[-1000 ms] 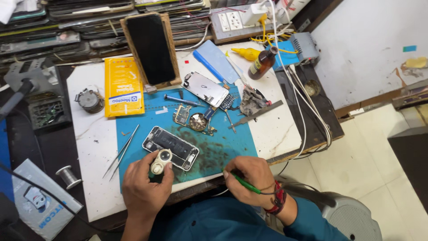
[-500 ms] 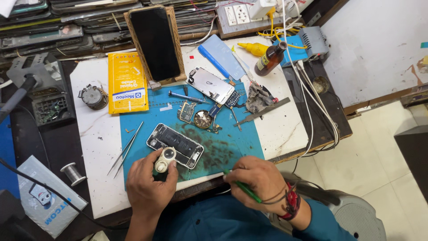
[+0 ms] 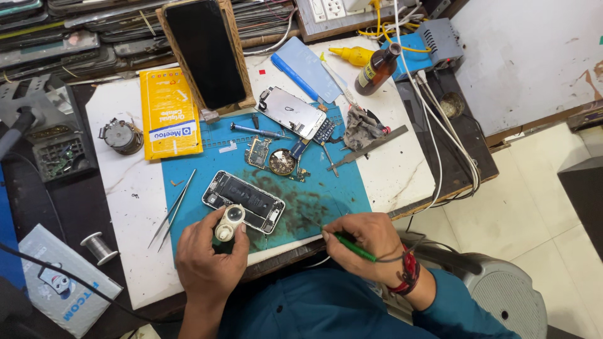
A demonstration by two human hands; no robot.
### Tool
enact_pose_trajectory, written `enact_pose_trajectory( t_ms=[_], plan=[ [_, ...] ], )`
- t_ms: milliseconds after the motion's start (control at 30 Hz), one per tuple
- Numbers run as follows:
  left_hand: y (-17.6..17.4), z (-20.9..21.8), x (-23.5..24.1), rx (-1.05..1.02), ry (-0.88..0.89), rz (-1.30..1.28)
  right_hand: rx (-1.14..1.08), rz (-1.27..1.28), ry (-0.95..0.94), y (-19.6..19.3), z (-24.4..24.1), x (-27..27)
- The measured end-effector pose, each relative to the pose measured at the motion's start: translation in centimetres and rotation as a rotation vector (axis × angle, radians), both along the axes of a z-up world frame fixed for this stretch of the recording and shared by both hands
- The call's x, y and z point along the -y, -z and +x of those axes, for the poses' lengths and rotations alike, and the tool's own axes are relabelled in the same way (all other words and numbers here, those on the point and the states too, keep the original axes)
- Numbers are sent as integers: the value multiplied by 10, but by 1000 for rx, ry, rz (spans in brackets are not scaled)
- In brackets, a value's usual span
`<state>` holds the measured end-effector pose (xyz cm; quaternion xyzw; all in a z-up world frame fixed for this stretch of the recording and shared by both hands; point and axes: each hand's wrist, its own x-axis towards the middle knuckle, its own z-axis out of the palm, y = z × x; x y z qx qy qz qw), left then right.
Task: The person uses a green screwdriver to unscrew and remove components from a disassembled smartphone on a blue mat. They then use a magnifying glass to inspect the internal parts while continuing to manipulate the device with the screwdriver.
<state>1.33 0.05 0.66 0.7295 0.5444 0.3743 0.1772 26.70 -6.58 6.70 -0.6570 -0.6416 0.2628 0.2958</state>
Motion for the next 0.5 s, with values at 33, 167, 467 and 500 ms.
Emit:
enact_pose_trajectory(
  t_ms=[33, 167, 467, 500],
  plan=[
    [0, 0, 2, 1, -9, -8, 19, -44, 3, 2, 2, 2],
    [-1, -1, 1, 17, 20, 22, -21, 412, -23, 22, 19, 13],
    [-1, -2, 2, -2, 32, 39, 958, 1068, 649, 29, 210, 0],
    [-1, -2, 2, 3, 31, 35, 1013, 1054, 673, 25, 231, -2]
  ],
)
